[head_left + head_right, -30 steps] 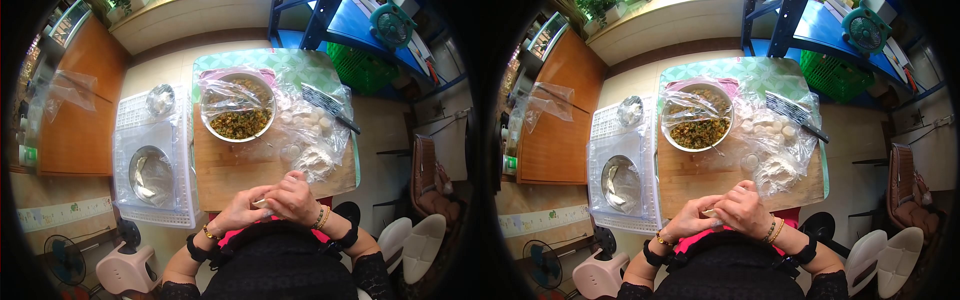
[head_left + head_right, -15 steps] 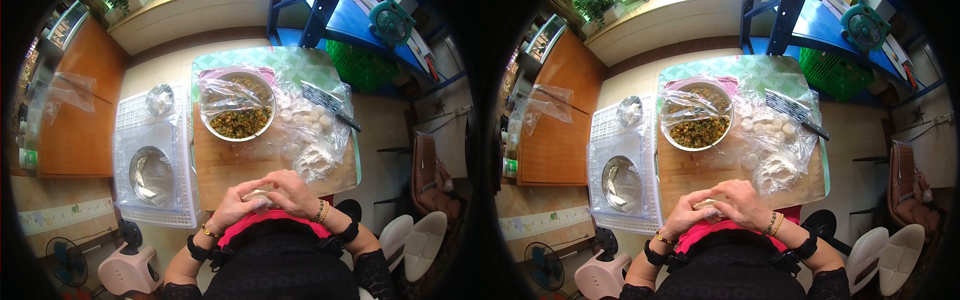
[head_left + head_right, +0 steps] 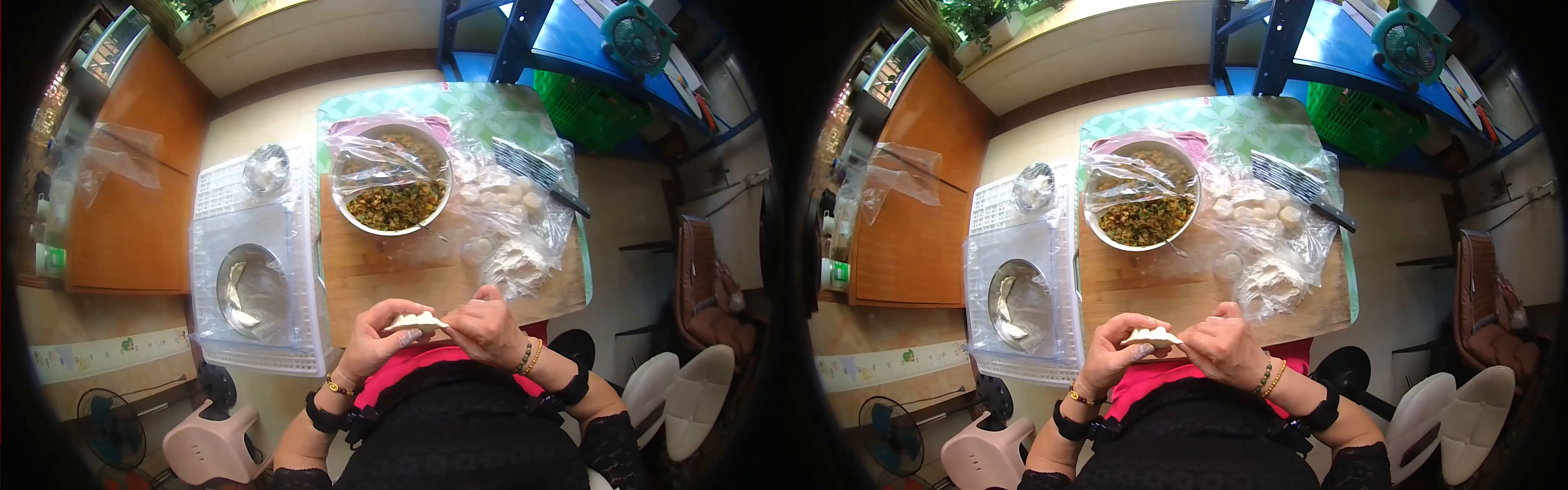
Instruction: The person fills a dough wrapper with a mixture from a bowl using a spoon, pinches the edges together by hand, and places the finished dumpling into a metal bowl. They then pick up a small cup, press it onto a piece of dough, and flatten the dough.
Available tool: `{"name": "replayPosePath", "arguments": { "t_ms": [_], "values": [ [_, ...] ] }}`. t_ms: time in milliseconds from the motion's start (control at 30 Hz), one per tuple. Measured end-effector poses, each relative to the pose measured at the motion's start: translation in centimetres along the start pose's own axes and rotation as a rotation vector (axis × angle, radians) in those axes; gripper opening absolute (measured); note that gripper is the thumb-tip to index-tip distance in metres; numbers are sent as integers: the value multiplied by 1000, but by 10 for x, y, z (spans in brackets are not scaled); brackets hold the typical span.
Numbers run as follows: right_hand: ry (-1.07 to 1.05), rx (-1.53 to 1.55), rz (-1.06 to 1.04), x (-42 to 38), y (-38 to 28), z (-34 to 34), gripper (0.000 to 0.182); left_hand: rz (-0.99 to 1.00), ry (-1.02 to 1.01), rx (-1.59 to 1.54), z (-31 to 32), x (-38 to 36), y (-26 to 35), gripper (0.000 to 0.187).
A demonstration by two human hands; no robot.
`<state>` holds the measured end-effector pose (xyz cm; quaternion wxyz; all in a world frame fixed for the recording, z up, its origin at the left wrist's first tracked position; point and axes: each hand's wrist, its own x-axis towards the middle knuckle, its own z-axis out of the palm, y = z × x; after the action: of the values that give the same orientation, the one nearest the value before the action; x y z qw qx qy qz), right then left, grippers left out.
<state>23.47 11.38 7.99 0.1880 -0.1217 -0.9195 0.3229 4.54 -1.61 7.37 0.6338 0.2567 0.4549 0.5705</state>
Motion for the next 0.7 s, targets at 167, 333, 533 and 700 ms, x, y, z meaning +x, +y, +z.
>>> {"name": "replayPosePath", "arguments": {
  "t_ms": [167,333,533,700],
  "values": [
    [86,-89,18,2,-9,-8,18,115,-43,47,1,-3,-4,32],
    [220,-111,-25,5,-16,-11,26,143,-69,70,7,-3,0,32],
    [188,-73,-135,11,-14,-4,18,6,-50,201,7,-2,-7,35],
    [29,-50,-70,11,-5,10,22,60,-76,382,-2,1,-25,34]
  ]
}}
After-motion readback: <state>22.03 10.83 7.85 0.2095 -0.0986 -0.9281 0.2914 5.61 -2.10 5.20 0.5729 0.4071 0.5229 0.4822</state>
